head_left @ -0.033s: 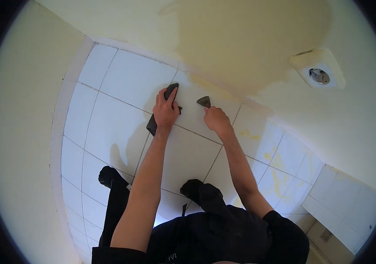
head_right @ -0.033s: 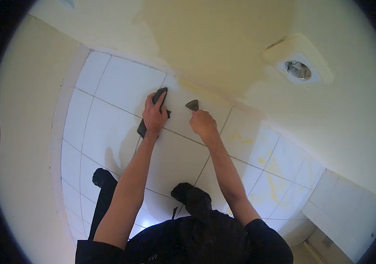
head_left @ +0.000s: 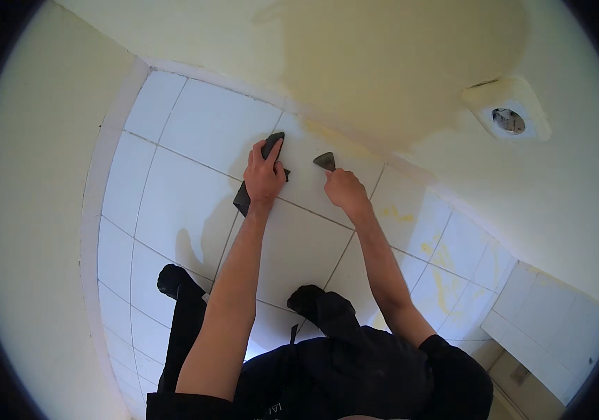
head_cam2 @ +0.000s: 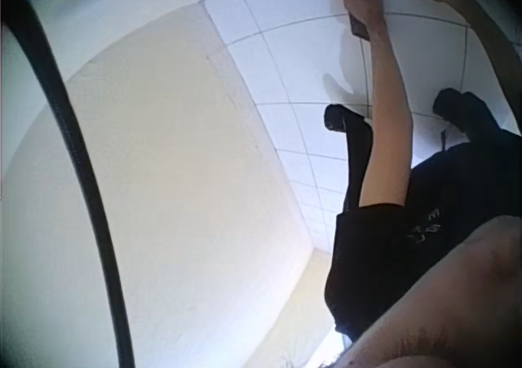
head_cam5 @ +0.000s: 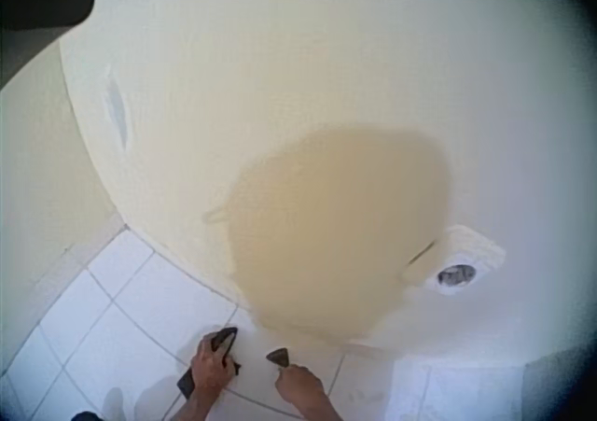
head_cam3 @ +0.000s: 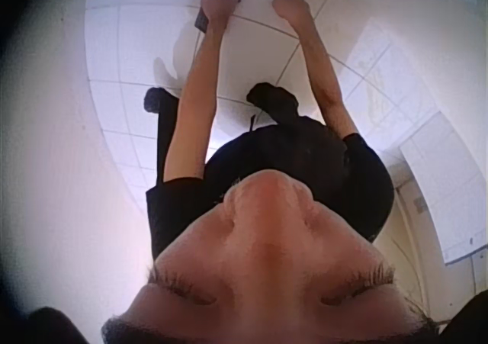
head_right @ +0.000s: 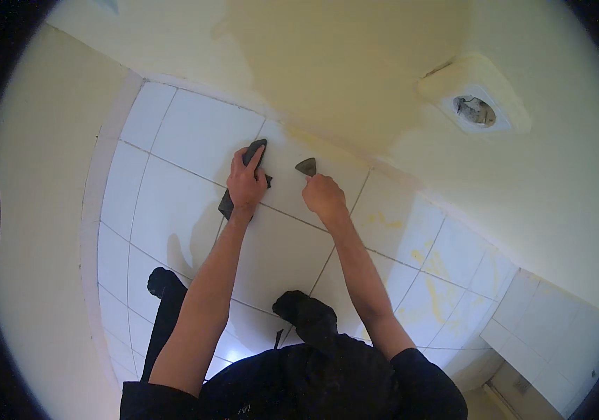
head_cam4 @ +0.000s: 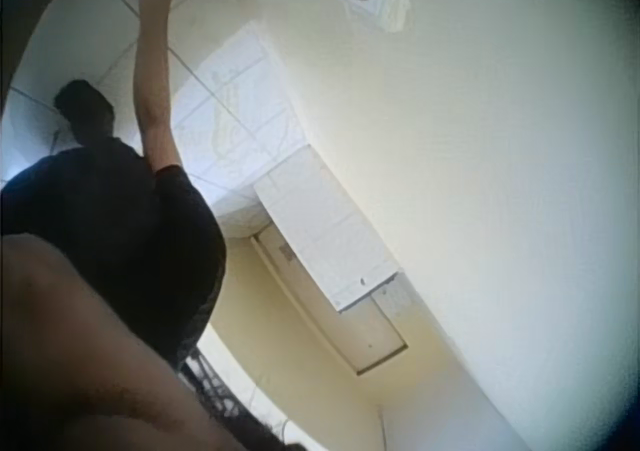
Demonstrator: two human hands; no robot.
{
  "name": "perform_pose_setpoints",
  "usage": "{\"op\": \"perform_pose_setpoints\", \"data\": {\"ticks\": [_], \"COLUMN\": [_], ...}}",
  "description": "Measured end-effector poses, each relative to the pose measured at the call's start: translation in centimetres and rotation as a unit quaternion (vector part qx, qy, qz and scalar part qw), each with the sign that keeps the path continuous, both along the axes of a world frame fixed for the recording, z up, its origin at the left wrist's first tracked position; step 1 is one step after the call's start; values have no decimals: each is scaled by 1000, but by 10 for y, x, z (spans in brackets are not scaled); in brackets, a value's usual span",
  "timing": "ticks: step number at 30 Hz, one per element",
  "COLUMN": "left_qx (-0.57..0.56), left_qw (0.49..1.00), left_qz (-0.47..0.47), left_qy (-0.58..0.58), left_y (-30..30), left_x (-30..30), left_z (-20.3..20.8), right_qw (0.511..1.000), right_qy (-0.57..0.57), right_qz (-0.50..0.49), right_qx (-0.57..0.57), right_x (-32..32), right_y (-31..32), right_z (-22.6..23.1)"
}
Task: The person scrapes grout or debris from a tiled surface using a small scraper and then wipes the area with a dark cloth.
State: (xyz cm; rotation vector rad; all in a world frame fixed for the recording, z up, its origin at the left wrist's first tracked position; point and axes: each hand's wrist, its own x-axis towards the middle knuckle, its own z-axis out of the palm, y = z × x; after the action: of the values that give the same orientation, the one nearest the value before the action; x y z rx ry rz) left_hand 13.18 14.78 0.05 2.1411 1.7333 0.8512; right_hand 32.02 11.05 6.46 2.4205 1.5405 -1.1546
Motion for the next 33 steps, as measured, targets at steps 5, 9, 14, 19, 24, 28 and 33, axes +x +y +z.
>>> {"op": "perform_pose_setpoints", "data": {"ticks": [5,9,14,19,24,28,33], "left_qx": [7,10,-4,1,6,12,16], "left_qw": [1000,1000,1000,1000,1000,1000,1000], "left_qz": [2,1,2,6,5,-1,2], "left_qy": [-2,-7,-2,1,-2,-6,2], "left_y": [1,1,1,1,1,1,1], "left_x": [-1,-2,-1,0,1,-1,-1], "left_z": [0,-1,0,-1,-1,0,1], "right_qw": [1000,1000,999,999,1000,1000,1000], "right_qy": [7,5,11,8,3,9,16], "right_qz": [12,15,31,43,22,3,12], "right_qx": [-24,-10,-24,-31,-14,11,6], "right_x": [-1,-4,-7,-8,-14,-21,-24], "right_y": [2,2,5,8,11,13,12], "right_z": [-2,0,2,1,1,1,0]}}
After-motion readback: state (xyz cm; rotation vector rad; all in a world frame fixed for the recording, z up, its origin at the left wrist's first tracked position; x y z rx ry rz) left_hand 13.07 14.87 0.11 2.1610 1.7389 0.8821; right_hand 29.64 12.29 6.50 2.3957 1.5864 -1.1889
